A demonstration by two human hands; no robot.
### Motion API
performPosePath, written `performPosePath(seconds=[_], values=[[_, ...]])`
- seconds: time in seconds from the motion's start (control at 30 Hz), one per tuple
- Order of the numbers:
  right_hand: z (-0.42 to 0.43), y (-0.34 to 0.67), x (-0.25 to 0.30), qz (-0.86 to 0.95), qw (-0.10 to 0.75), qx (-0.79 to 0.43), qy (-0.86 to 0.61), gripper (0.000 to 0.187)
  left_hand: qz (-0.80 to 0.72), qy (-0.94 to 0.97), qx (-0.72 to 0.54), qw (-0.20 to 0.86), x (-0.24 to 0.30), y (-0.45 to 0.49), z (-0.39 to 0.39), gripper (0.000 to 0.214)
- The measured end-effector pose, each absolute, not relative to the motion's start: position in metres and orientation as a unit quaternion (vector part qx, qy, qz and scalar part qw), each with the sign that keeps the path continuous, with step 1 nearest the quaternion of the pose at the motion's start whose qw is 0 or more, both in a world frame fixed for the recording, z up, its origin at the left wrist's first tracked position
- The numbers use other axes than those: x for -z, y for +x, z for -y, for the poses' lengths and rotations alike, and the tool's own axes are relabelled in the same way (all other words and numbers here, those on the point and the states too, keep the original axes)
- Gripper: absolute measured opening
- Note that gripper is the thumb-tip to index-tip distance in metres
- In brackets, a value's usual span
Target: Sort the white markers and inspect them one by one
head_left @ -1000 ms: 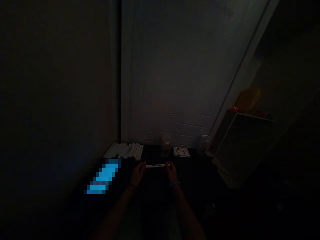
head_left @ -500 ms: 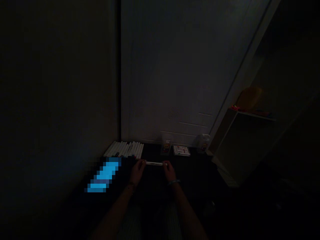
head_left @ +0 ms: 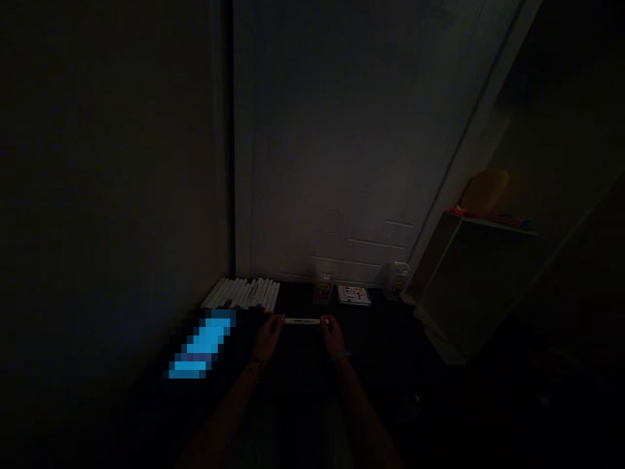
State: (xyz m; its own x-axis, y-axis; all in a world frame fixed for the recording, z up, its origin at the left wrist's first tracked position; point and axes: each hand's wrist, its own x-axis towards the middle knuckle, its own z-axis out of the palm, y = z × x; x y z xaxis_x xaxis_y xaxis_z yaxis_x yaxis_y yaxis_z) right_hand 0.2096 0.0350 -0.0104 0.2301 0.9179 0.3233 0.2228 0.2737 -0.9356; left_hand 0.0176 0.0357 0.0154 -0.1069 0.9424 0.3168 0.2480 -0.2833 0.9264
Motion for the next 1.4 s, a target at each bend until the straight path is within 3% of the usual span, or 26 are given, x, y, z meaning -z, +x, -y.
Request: performPosePath(seconds=[0.47, 0.57, 0.77, 0.87, 1.2, 1.4], values=[[-0.033, 0.208, 0.009, 0.559, 0.574, -0.280, -0.529, 0.032, -0.492, 0.597, -0.547, 0.320, -0.008, 0.015, -0.042, 0.039], [-0.029, 0.206, 0.006, 0.606, 0.523, -0.253, -0.543, 0.033, -0.490, 0.561, -0.569, 0.349, -0.008, 0.012, -0.044, 0.045], [-0.020, 0.198, -0.001, 0.758, 0.304, -0.122, -0.564, 0.028, -0.494, 0.463, -0.607, 0.417, -0.014, 0.008, -0.042, 0.055], [-0.019, 0.197, -0.002, 0.775, 0.285, -0.081, -0.557, 0.028, -0.482, 0.495, -0.589, 0.419, -0.014, 0.009, -0.041, 0.050], [-0.022, 0.198, 0.000, 0.783, 0.322, -0.057, -0.529, 0.022, -0.458, 0.704, -0.474, 0.262, -0.017, 0.027, -0.027, 0.041], [-0.028, 0.199, 0.010, 0.805, 0.292, -0.051, -0.515, 0.037, -0.417, 0.825, -0.344, 0.162, 0.002, 0.029, -0.020, 0.037]])
